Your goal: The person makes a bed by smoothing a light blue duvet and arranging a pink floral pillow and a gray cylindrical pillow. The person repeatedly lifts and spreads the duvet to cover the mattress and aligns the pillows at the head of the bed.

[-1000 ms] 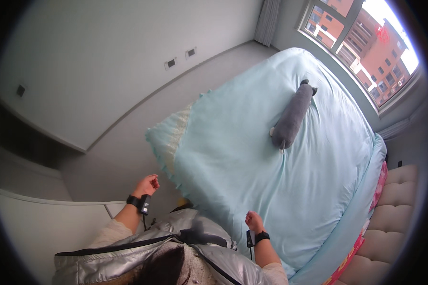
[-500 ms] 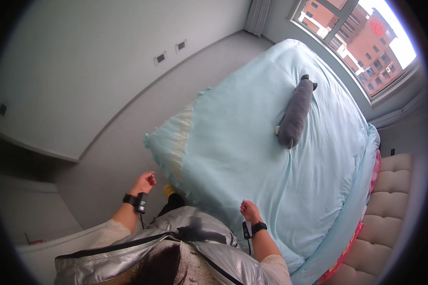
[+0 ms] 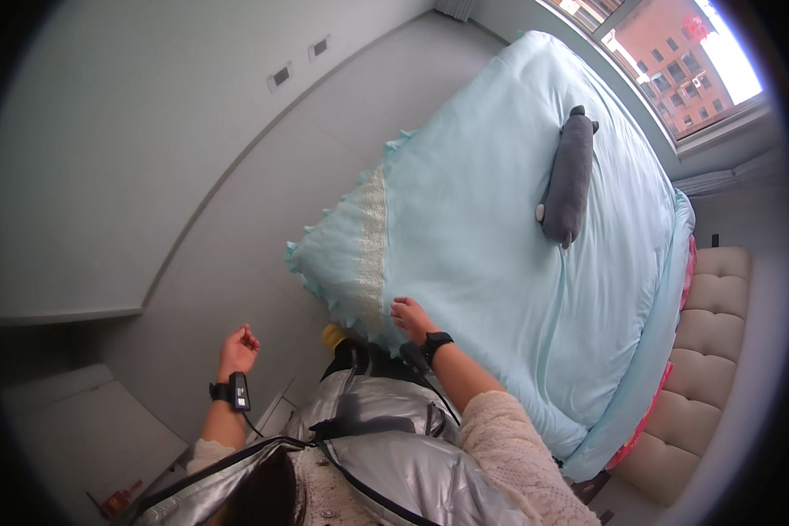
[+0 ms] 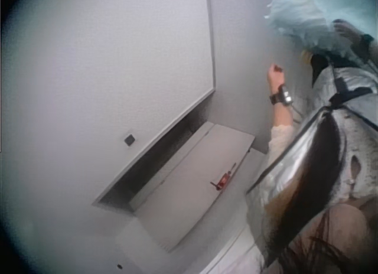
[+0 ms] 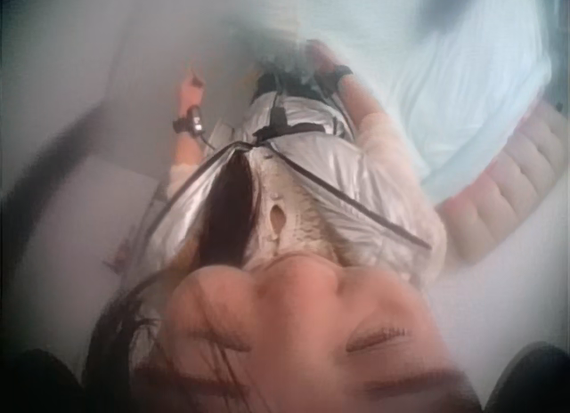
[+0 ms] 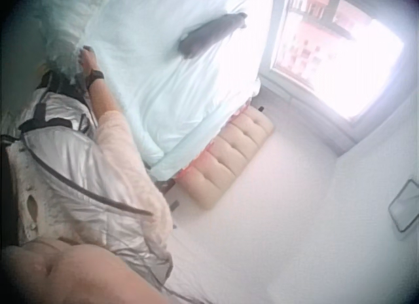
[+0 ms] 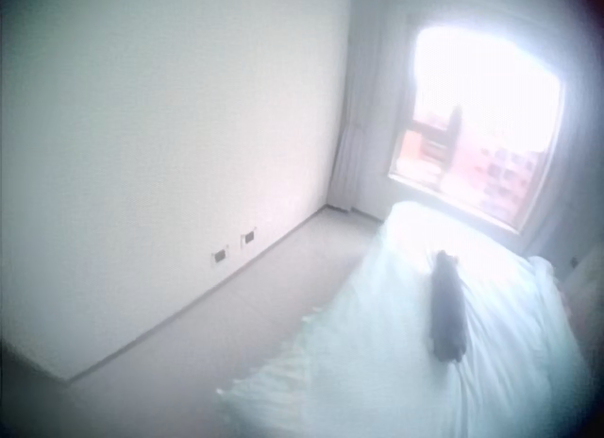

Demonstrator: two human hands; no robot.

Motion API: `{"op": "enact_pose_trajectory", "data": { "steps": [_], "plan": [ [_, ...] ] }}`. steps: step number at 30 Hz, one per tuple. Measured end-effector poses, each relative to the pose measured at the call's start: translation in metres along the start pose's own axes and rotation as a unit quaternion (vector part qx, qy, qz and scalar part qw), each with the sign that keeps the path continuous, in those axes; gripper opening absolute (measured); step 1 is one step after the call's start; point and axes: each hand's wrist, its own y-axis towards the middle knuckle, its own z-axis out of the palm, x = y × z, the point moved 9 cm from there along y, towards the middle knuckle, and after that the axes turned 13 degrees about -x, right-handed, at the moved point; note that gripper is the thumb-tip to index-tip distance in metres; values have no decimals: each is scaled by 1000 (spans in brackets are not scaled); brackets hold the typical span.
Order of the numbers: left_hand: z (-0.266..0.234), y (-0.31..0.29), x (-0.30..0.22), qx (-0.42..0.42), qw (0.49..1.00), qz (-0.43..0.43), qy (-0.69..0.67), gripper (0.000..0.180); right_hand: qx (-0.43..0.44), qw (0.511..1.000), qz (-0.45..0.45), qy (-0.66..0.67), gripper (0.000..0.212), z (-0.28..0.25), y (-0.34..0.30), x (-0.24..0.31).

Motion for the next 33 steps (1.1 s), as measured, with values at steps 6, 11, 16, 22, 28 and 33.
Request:
{"op": "enact_pose_trajectory", "data": {
  "steps": [6, 11, 16, 22, 28, 33],
  "plan": [
    [-27, -11, 19, -33, 999, -7, -36, 11, -49, 995, -62, -67, 49, 31, 69, 11],
    [-57, -41, 36, -95, 994, -34, -35, 10, -132, 982, -30, -130, 39, 35, 114, -9],
    [-57, -46, 40, -115, 990, -43, -76, 9, -129, 981, -67, -128, 22, 36, 122, -6],
    [-29, -41, 30, -99, 992, -19, -72, 8, -35, 991, 33, -122, 8, 47, 109, -5],
    [7, -38, 3, -75, 996, 3, -49, 8, -55, 998, 1, -39, 5, 35, 88, 18],
    [36, -30, -22, -49, 999, 8, -17, 8, 93, 995, 24, -17, 16, 23, 61, 19]
  ]
}}
